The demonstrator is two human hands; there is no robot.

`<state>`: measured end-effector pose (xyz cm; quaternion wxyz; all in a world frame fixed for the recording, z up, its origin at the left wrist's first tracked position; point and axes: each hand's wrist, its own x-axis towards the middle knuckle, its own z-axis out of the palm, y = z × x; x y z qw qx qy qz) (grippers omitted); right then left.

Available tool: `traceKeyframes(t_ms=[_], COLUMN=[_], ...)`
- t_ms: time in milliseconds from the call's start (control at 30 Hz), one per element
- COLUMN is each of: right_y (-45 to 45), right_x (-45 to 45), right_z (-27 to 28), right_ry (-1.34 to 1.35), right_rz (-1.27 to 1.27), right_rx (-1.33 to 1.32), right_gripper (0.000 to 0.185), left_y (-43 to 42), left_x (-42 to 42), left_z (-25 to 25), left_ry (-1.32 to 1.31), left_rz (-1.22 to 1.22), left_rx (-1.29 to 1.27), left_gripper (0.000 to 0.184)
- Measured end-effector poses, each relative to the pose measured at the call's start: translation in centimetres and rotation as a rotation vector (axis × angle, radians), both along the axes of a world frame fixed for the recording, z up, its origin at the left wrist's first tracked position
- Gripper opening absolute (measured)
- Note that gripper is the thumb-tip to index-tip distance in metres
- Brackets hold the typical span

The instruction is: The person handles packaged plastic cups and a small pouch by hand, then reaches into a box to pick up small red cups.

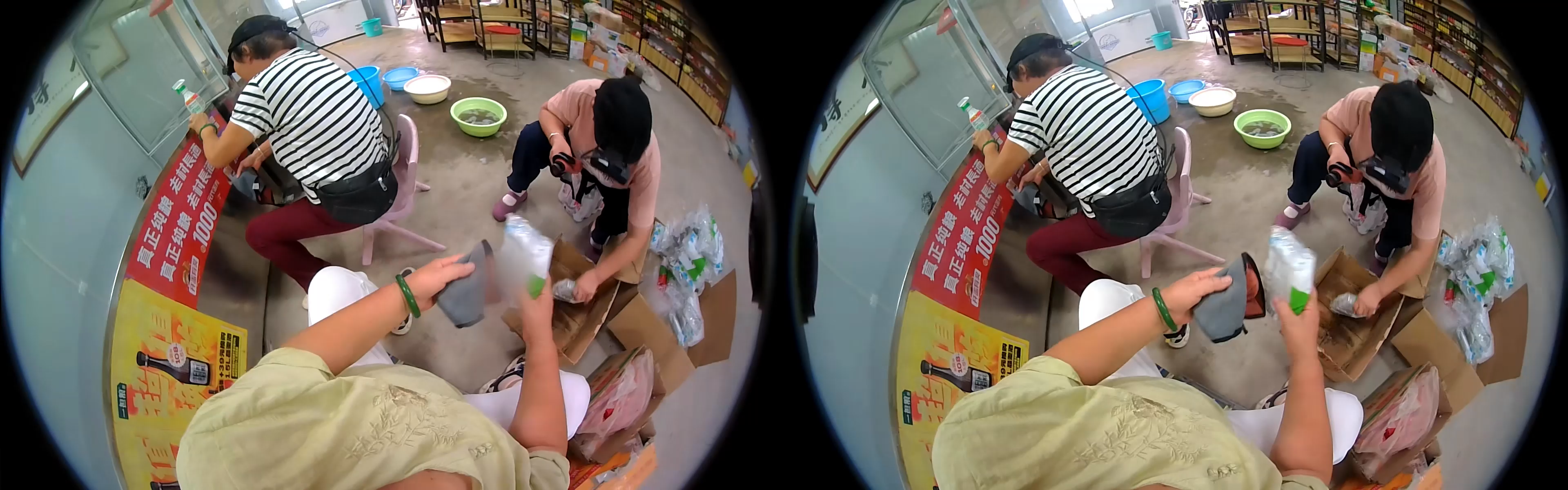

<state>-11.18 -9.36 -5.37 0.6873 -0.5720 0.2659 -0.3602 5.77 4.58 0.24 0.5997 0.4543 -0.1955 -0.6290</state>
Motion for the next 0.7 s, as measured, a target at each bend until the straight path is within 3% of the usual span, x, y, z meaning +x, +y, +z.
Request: traceKeyframes(t_ms=[100,133,167,233,267,367,500,567,700], right_y=[1.2,1.5,1.8,2.4,2.7,2.7,2.7,2.5,0.6], right_x=[1.5,1.4,1.4,1.3,1.2,0.8,0.5,0.7,0.4], right_z=[-1.5,-1.8,-1.9,-1.7,-1.2,-1.5,-0.7,-0.4,-0.3], right_ry=[0.144,0.148,0.214,0.287,0.323,0.407,0.475,0.423,0.161], right_rz=[-0.038,-0.049,-0.031,-0.025,-0.002,-0.019,0.027,-0.042,-0.047], right_rx=[-0.574,-0.561,-0.637,-0.706,-0.753,-0.813,-0.802,-0.853,-0.809], right_gripper=[0.076,0.076,0.080,0.084,0.086,0.090,0.088,0.085,0.080], left_y=[-1.6,-1.8,-2.2,-3.4,-4.0,-4.0,-4.6,-5.3,-5.8], left_x=[-1.0,-1.5,-2.0,-2.9,-2.9,-2.8,-2.4,-2.5,-2.0], left_z=[0.4,0.9,0.4,-1.3,-2.7,-1.9,-3.2,-2.7,0.3], left_ry=[-0.022,-0.087,-0.087,-0.612,-0.533,-0.497,-0.432,-0.558,-0.394], left_rz=[0.027,-0.010,-0.022,0.024,0.131,0.130,0.182,0.231,0.220], left_rx=[-0.039,-0.002,0.006,0.124,0.121,0.240,0.192,0.145,0.096], left_gripper=[0.041,0.054,0.054,0.064,0.068,0.063,0.053,0.046,0.038])
